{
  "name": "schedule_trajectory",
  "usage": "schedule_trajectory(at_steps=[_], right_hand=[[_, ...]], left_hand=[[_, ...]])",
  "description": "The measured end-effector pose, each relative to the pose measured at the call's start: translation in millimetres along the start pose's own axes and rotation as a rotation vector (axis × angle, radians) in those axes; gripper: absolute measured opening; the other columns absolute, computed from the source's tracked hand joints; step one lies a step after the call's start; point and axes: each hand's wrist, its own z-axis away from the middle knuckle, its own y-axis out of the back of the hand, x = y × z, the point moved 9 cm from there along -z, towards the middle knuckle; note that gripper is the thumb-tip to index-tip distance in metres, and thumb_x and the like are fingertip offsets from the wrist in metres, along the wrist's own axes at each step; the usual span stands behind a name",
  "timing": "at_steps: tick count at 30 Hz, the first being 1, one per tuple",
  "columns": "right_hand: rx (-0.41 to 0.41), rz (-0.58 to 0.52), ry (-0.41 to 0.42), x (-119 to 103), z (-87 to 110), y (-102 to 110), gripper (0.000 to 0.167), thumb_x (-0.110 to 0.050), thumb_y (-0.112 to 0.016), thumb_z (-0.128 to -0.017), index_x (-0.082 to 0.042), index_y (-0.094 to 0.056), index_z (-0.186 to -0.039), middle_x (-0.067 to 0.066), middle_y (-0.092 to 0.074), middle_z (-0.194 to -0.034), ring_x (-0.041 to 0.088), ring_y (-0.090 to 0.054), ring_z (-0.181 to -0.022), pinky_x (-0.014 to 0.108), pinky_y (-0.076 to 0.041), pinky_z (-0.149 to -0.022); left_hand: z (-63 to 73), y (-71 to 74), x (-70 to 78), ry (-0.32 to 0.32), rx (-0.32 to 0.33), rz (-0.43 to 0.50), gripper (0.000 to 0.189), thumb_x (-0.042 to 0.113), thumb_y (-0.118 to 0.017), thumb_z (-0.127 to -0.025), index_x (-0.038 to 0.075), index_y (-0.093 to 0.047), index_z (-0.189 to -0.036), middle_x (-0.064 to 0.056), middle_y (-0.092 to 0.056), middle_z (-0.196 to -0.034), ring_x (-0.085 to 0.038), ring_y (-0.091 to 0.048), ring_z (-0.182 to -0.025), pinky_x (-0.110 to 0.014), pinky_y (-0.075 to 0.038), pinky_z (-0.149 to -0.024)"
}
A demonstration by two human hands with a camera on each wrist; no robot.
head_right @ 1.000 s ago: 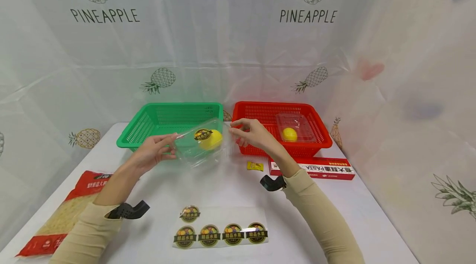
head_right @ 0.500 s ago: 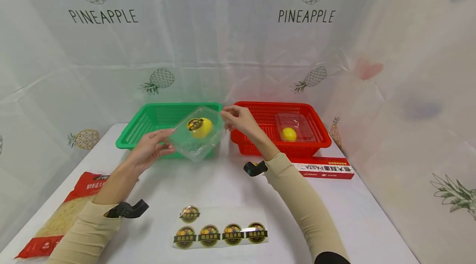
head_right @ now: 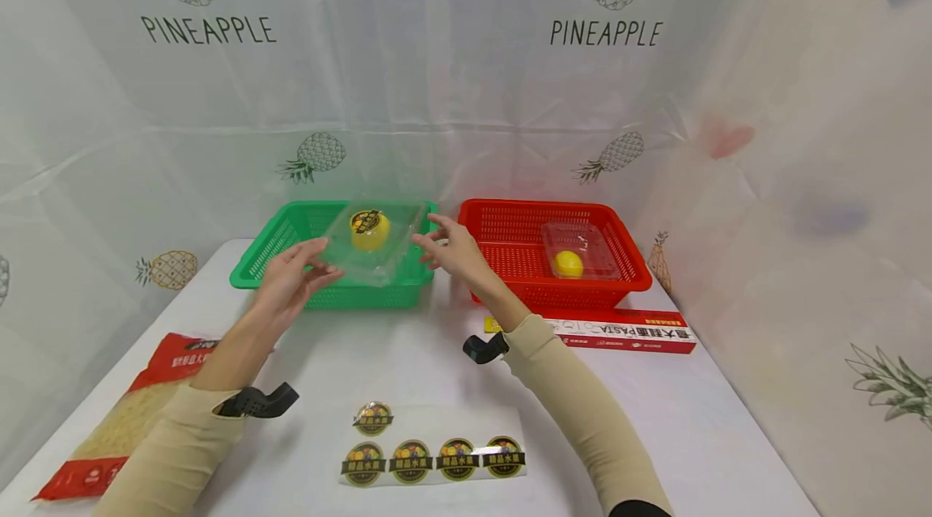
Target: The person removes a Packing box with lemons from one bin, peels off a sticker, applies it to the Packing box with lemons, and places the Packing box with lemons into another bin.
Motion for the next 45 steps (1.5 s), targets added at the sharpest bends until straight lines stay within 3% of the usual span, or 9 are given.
schedule_trajectory(at_steps=[6, 13, 20, 25, 29, 34, 38, 42, 45], right_hand=[[-0.068, 0.073, 0.061, -9.0, 12.9, -21.3, 0.065, -0.029, -0.065, -0.095, -0.014, -0.036, -0.152, 0.014, -0.067, -0.117, 0.031, -0.073, -0.084, 0.049, -0.059, -0.079], [-0.086, 0.13, 0.084, -13.4, 20.5, -28.8, 0.079, -0.029, -0.073, -0.089, -0.014, -0.031, -0.154, 0.012, -0.066, -0.118, 0.017, -0.072, -0.076, 0.038, -0.061, -0.072], [-0.049, 0.153, 0.081, -10.1, 16.1, -22.0, 0.085, -0.029, -0.08, -0.083, -0.014, -0.034, -0.153, 0.01, -0.065, -0.114, 0.02, -0.071, -0.085, 0.033, -0.059, -0.073], [-0.053, 0.108, 0.044, -5.8, 10.8, -16.9, 0.085, -0.026, -0.081, -0.081, -0.016, -0.036, -0.152, 0.008, -0.064, -0.112, 0.018, -0.071, -0.087, 0.027, -0.055, -0.074], [-0.063, 0.083, 0.035, -3.9, 6.9, -14.3, 0.082, -0.024, -0.081, -0.082, -0.014, -0.038, -0.152, 0.009, -0.063, -0.113, 0.017, -0.07, -0.088, 0.031, -0.055, -0.076], [-0.056, 0.09, 0.034, 1.3, 0.1, -14.1, 0.077, -0.021, -0.08, -0.083, -0.01, -0.042, -0.149, 0.011, -0.064, -0.114, 0.019, -0.07, -0.092, 0.044, -0.058, -0.083], [-0.034, 0.112, 0.023, 8.0, -4.7, -13.9, 0.072, -0.021, -0.08, -0.082, -0.01, -0.047, -0.146, 0.01, -0.066, -0.116, 0.021, -0.07, -0.093, 0.044, -0.058, -0.082], [-0.007, 0.16, 0.012, 12.8, -8.3, -12.7, 0.066, -0.024, -0.081, -0.082, -0.01, -0.054, -0.141, 0.008, -0.068, -0.117, 0.021, -0.069, -0.093, 0.035, -0.058, -0.076], [0.0, 0.179, 0.012, 15.7, -11.5, -12.2, 0.065, -0.026, -0.08, -0.082, -0.009, -0.055, -0.139, 0.009, -0.069, -0.117, 0.023, -0.069, -0.093, 0.03, -0.057, -0.071]], left_hand=[[-4.9, -1.3, -2.4, -0.035, 0.035, 0.037, 0.035, 0.022, -0.066, -0.094, 0.008, -0.053, -0.123, -0.002, -0.057, -0.072, -0.015, -0.066, -0.067, -0.032, -0.059, -0.083], [-5.4, -5.9, -6.3, -0.034, 0.024, -0.003, 0.042, 0.025, -0.065, -0.095, 0.009, -0.049, -0.13, -0.002, -0.06, -0.072, -0.015, -0.067, -0.069, -0.031, -0.059, -0.083], [-8.1, -9.9, -10.2, 0.017, -0.021, -0.207, 0.062, 0.031, -0.064, -0.095, 0.012, -0.038, -0.149, -0.002, -0.059, -0.075, -0.015, -0.067, -0.071, -0.033, -0.059, -0.085], [-6.6, -11.1, -5.4, -0.005, -0.048, -0.442, 0.065, 0.04, -0.062, -0.096, 0.012, -0.038, -0.15, -0.002, -0.06, -0.083, -0.013, -0.065, -0.075, -0.032, -0.06, -0.081], [-8.2, -9.1, -2.6, -0.043, -0.046, -0.603, 0.069, 0.048, -0.061, -0.094, 0.011, -0.041, -0.149, -0.006, -0.057, -0.107, -0.019, -0.063, -0.093, -0.034, -0.058, -0.089], [-13.7, -8.5, -1.3, -0.067, -0.038, -0.71, 0.073, 0.05, -0.06, -0.094, 0.008, -0.039, -0.15, -0.015, -0.047, -0.137, -0.032, -0.062, -0.117, -0.044, -0.042, -0.112], [-19.7, -8.2, -2.8, -0.055, -0.037, -0.761, 0.073, 0.046, -0.058, -0.096, 0.011, -0.031, -0.154, -0.015, -0.049, -0.13, -0.036, -0.061, -0.12, -0.047, -0.036, -0.116], [-26.5, -7.9, -4.3, -0.041, -0.039, -0.82, 0.07, 0.044, -0.057, -0.098, 0.018, -0.028, -0.155, -0.013, -0.05, -0.121, -0.036, -0.062, -0.118, -0.048, -0.039, -0.113], [-32.0, -8.5, -4.4, -0.045, -0.056, -0.876, 0.067, 0.046, -0.054, -0.098, 0.02, -0.029, -0.155, -0.017, -0.051, -0.126, -0.037, -0.062, -0.118, -0.05, -0.041, -0.11]])
